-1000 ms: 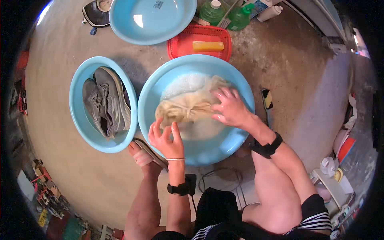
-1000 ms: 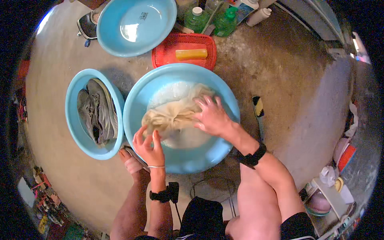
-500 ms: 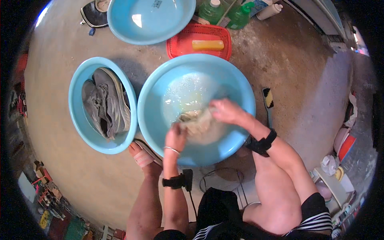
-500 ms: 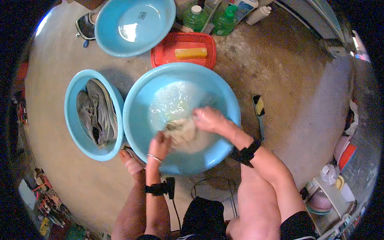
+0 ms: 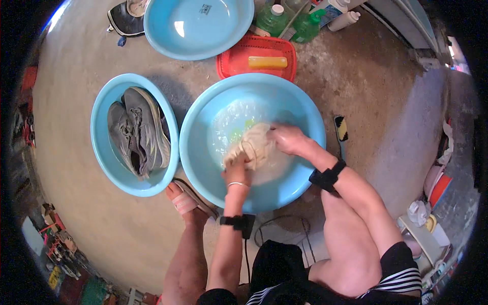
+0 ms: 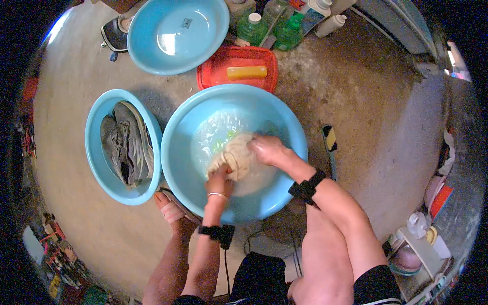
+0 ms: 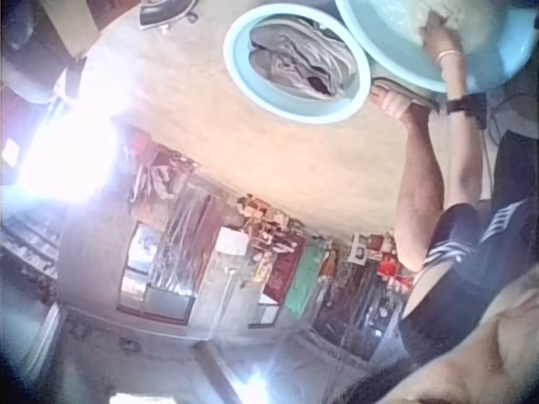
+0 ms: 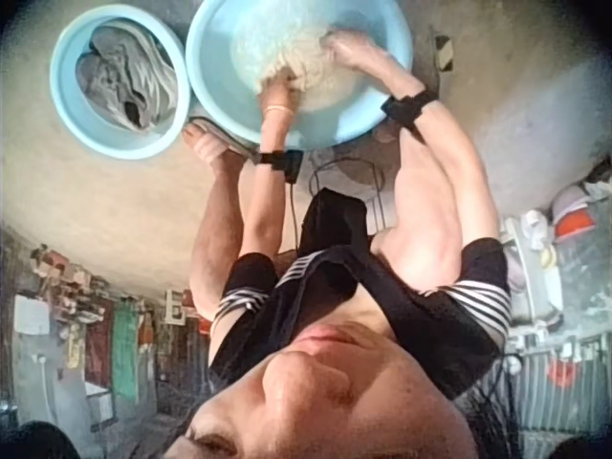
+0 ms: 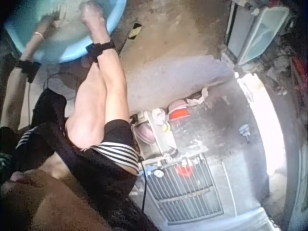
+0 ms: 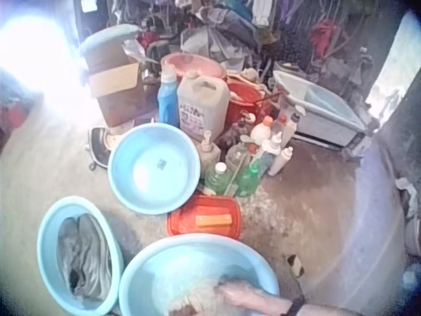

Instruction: Washing clothes by hand in a basin with water and soap.

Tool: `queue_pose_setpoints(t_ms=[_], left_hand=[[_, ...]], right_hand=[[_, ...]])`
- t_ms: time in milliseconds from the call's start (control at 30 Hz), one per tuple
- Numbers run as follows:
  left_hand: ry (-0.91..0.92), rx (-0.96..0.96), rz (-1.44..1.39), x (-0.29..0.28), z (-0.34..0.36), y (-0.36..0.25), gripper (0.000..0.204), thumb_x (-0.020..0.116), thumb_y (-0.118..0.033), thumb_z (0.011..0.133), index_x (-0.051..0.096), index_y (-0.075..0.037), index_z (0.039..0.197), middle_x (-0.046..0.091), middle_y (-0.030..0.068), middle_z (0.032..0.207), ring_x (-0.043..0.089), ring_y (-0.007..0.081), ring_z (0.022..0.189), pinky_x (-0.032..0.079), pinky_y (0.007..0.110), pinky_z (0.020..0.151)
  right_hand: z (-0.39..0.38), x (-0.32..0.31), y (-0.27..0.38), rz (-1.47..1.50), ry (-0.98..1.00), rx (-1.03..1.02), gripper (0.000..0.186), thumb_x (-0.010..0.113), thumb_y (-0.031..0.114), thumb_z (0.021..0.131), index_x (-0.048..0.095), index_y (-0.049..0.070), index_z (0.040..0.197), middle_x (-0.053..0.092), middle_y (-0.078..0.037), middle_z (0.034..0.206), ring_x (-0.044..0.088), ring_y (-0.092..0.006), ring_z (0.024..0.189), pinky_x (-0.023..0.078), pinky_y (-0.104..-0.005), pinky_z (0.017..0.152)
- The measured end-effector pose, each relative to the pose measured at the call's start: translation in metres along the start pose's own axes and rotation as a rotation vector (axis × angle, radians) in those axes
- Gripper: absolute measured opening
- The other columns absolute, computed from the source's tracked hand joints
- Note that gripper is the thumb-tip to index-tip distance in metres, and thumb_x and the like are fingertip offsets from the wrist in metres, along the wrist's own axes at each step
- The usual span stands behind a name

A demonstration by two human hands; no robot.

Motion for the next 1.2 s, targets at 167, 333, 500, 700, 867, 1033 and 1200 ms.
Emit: queue_pose_setpoints(t_ms=[167,333,500,700,867,1033,1200], left_hand=[[-0.309,-0.162,-0.660,-0.055,0.005,-0.004,0.044,0.062,-0.023,0.079,0.046,-0.003,0.115,0.057,0.0253,0.097,0.057,0.0355,0.091,0.043,0.041,0.083],[-0.535,0.030,-0.414,-0.029,0.017,0.005,0.059,0.062,-0.025,0.082,0.036,-0.003,0.130,0.042,0.0232,0.123,0.042,0.0354,0.114,0.034,0.041,0.096],[-0.325,-0.170,-1.297,-0.009,0.025,-0.025,0.061,0.049,-0.046,0.088,0.035,-0.007,0.133,0.039,0.0136,0.133,0.041,0.0296,0.118,0.041,0.041,0.091],[0.040,-0.120,-2.238,-0.033,0.002,-0.032,0.051,0.037,-0.052,0.091,0.050,-0.011,0.118,0.061,0.0059,0.103,0.060,0.0199,0.092,0.051,0.035,0.077],[-0.184,-0.134,-2.032,-0.041,-0.018,-0.046,0.031,0.044,-0.027,0.091,0.051,-0.006,0.113,0.058,0.0099,0.101,0.059,0.0220,0.090,0.052,0.033,0.073],[0.004,0.011,-2.023,-0.090,-0.068,-0.082,0.037,0.042,-0.030,0.090,0.047,-0.010,0.120,0.051,0.0096,0.121,0.050,0.0248,0.111,0.045,0.043,0.090],[0.320,0.024,-2.149,-0.159,-0.124,-0.128,0.033,0.044,-0.038,0.087,0.055,-0.014,0.107,0.060,0.0051,0.105,0.058,0.0232,0.096,0.051,0.040,0.079]], right_hand=[[-0.009,-0.055,0.025,-0.002,-0.231,0.342,0.039,0.058,0.021,0.077,0.052,0.013,0.115,0.054,-0.023,0.108,0.057,-0.0419,0.091,0.050,-0.0471,0.075],[0.019,-0.014,0.051,-0.316,-0.346,0.129,0.075,0.069,0.031,0.071,0.031,0.023,0.136,0.035,-0.020,0.133,0.041,-0.0467,0.113,0.044,-0.0488,0.089],[0.031,0.011,0.045,-0.087,-0.271,0.034,0.055,0.067,0.022,0.070,0.052,0.020,0.122,0.040,-0.016,0.132,0.041,-0.0437,0.116,0.043,-0.0453,0.091],[-0.013,-0.035,0.110,0.310,-0.203,-0.377,0.022,0.063,0.018,0.071,0.065,0.012,0.092,0.052,-0.015,0.111,0.052,-0.0337,0.098,0.046,-0.0418,0.082],[-0.055,-0.079,0.131,0.099,-0.402,-0.641,0.037,0.065,0.025,0.069,0.057,0.008,0.101,0.052,-0.016,0.107,0.050,-0.0329,0.100,0.044,-0.0434,0.083],[-0.083,-0.118,0.172,0.037,-0.282,-0.657,0.053,0.070,0.034,0.069,0.050,0.009,0.111,0.048,-0.016,0.111,0.050,-0.0333,0.096,0.047,-0.0426,0.077],[-0.128,-0.168,0.228,-0.143,-0.245,-0.615,0.050,0.065,0.044,0.071,0.056,0.006,0.103,0.052,-0.019,0.104,0.053,-0.0354,0.094,0.048,-0.0457,0.076]])
Point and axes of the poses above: each hand's wrist, its own z-axis towards the middle knuckle, its own x-axis out of the palm, y = z × x, the point moved 2 cm from there along z, towards the middle knuckle
